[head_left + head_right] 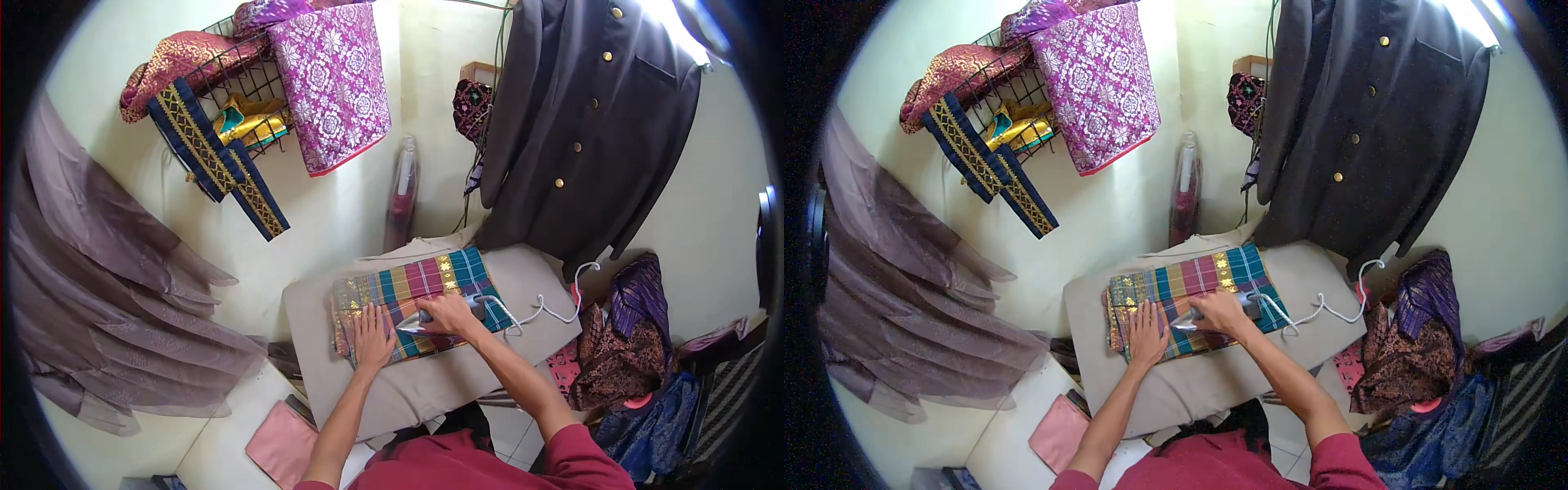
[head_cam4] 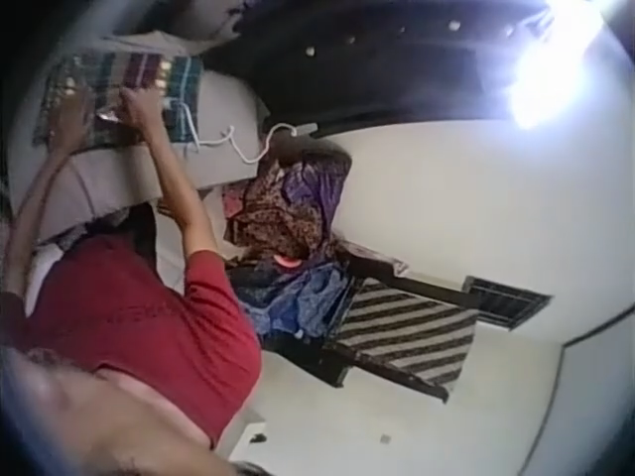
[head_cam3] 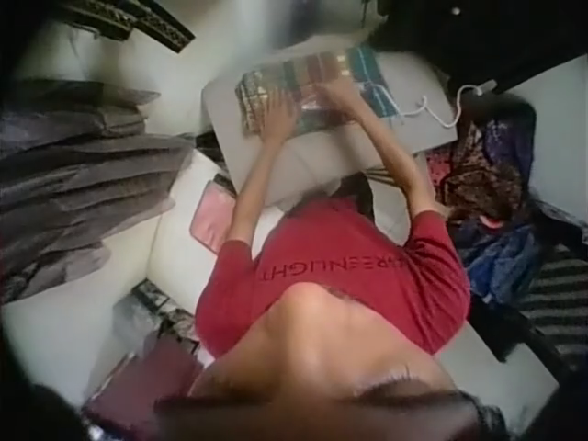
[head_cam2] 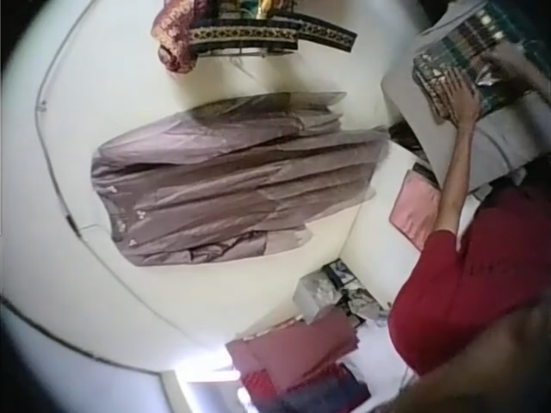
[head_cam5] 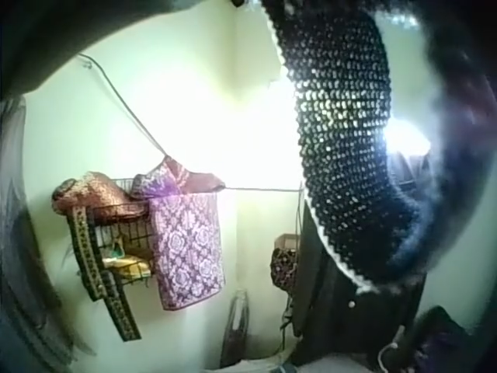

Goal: Ironing and folding clothes on a flat surface.

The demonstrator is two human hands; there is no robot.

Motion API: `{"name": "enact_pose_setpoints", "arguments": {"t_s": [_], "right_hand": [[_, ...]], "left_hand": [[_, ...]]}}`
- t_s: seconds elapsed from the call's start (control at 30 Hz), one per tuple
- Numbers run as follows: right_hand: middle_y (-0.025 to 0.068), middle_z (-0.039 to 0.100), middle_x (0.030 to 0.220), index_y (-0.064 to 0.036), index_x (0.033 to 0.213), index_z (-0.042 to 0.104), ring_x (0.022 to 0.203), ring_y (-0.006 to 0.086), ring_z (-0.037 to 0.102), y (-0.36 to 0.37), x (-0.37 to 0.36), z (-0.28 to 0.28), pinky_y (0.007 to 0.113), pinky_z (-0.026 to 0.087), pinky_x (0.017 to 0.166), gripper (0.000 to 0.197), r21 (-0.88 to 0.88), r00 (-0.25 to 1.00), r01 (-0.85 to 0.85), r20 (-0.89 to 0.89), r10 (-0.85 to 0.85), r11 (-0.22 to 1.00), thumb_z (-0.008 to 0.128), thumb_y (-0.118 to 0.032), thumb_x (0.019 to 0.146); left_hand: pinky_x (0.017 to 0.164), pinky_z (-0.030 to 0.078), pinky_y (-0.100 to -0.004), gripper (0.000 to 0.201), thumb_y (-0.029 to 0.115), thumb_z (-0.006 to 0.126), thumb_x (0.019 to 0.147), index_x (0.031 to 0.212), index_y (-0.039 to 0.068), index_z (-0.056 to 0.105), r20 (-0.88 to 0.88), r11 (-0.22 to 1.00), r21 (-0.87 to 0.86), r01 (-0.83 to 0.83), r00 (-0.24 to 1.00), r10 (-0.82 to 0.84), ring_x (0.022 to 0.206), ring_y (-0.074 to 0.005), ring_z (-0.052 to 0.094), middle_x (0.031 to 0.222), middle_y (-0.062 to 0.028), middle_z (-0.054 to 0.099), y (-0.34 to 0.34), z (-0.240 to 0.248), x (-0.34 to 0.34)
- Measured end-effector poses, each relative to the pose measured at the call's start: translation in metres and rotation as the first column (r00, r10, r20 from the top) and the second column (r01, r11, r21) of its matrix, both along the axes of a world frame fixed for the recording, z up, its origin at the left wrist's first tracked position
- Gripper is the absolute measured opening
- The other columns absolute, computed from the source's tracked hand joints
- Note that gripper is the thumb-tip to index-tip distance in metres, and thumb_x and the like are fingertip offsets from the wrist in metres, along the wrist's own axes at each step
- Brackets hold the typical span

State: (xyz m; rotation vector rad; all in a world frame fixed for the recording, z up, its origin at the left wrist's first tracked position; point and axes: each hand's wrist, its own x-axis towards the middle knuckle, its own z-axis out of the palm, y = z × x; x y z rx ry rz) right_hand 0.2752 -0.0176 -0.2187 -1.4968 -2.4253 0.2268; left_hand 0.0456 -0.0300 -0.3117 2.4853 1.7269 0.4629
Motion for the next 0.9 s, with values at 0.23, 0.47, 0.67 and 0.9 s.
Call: {"name": "enact_pose_setpoints", "arguments": {"t_s": [0.23,0.47,0.67,0.9], "right_hand": [[0.0116,0.067,0.073,-0.0105,0.092,0.060,0.072,0.0296,0.068,0.012,-0.005,-0.006,0.042,0.052,0.064,0.036,0.127,0.988,0.150,0.020,-0.154,0.980,0.076,-0.038,0.074],[0.0152,0.068,0.075,-0.0103,0.094,0.061,0.072,0.0350,0.067,0.006,-0.007,0.001,0.047,0.052,0.066,0.037,-0.010,0.995,0.095,0.019,-0.095,0.995,0.075,-0.037,0.074],[0.0159,0.068,0.077,-0.0124,0.098,0.063,0.074,0.0343,0.068,-0.004,-0.008,0.011,0.044,0.053,0.069,0.035,0.010,0.999,-0.041,0.018,0.041,0.999,0.075,-0.034,0.073],[0.0127,0.068,0.073,-0.0117,0.097,0.060,0.070,0.0321,0.068,0.011,-0.011,-0.003,0.042,0.052,0.070,0.038,0.117,0.989,0.146,0.012,-0.149,0.982,0.075,-0.037,0.074]], "left_hand": [[0.118,0.012,-0.0481,0.069,0.037,0.047,0.093,0.147,-0.001,0.029,0.008,1.000,0.006,0.000,1.000,0.000,0.144,-0.0317,0.021,0.155,-0.0183,0.025,0.000,0.001,0.002],[0.118,0.014,-0.0484,0.069,0.037,0.050,0.091,0.145,-0.001,0.034,0.024,0.997,0.070,-0.015,1.000,0.014,0.143,-0.0321,0.025,0.153,-0.0188,0.028,-0.001,-0.004,0.002],[0.118,0.014,-0.0486,0.068,0.036,0.050,0.090,0.145,-0.002,0.034,-0.008,0.997,0.077,-0.006,1.000,0.006,0.142,-0.0329,0.025,0.153,-0.0195,0.028,-0.001,-0.004,-0.001],[0.117,0.016,-0.0487,0.067,0.034,0.051,0.091,0.145,-0.001,0.033,0.016,0.998,0.055,-0.013,1.000,0.013,0.142,-0.0317,0.026,0.153,-0.0187,0.030,0.000,0.001,0.002]]}}
